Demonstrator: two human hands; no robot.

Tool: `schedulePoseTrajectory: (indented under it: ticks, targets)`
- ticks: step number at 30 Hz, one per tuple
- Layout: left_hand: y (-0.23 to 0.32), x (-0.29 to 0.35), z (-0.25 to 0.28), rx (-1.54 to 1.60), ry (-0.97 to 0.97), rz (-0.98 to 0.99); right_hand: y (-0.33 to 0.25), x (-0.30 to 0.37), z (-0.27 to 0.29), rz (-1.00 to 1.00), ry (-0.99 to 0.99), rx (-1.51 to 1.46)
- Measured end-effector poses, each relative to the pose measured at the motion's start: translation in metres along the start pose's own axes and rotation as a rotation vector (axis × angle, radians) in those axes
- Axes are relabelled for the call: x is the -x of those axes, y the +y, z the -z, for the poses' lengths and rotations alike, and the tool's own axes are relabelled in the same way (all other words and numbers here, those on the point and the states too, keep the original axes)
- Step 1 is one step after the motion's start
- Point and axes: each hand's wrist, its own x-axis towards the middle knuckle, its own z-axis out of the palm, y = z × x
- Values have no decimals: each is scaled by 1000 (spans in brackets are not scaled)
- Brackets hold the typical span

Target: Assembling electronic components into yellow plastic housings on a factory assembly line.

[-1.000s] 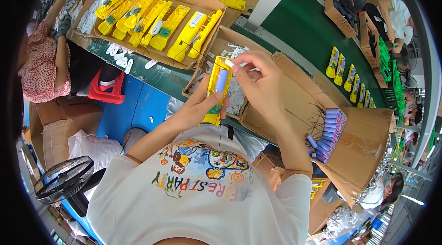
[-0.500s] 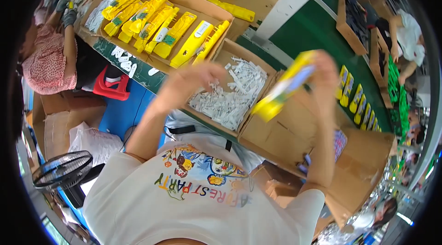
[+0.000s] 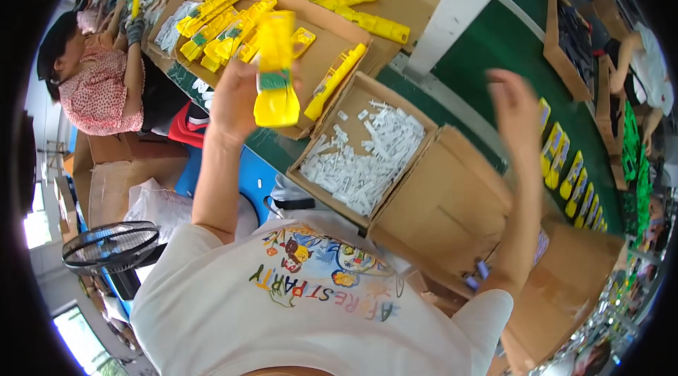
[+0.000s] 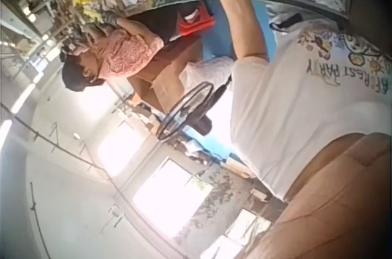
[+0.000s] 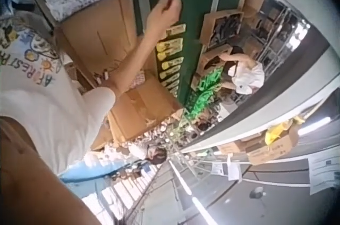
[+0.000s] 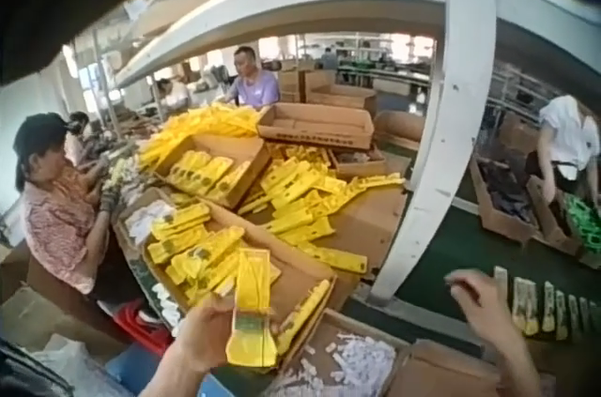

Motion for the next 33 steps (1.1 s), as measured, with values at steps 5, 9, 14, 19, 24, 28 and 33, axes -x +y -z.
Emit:
schedulePoseTrajectory:
  ticks: [5,9,14,19,24,28,33]
  targets:
    - [-56,24,-33,396,-275,395,-127,69,-72,990,-254,251]
    - [-70,40,-39,137,-161,391,-110,91,-83,799,-228,-233]
    - [-83,48,-47,183,-175,236,-155,110,-76,37,-244,-424]
    - [-92,44,-42,208,-94,240,-138,126,-100,497,39,-158]
    - [-95,50,-47,17,-137,130,-122,133,-100,-256,36,-822]
    - [-105,62,-62,-348,-281,53,-146,131,-81,-325,-31,-825]
    - [-120,56,-68,-451,-249,-12,-144,162,-102,50,305,-52]
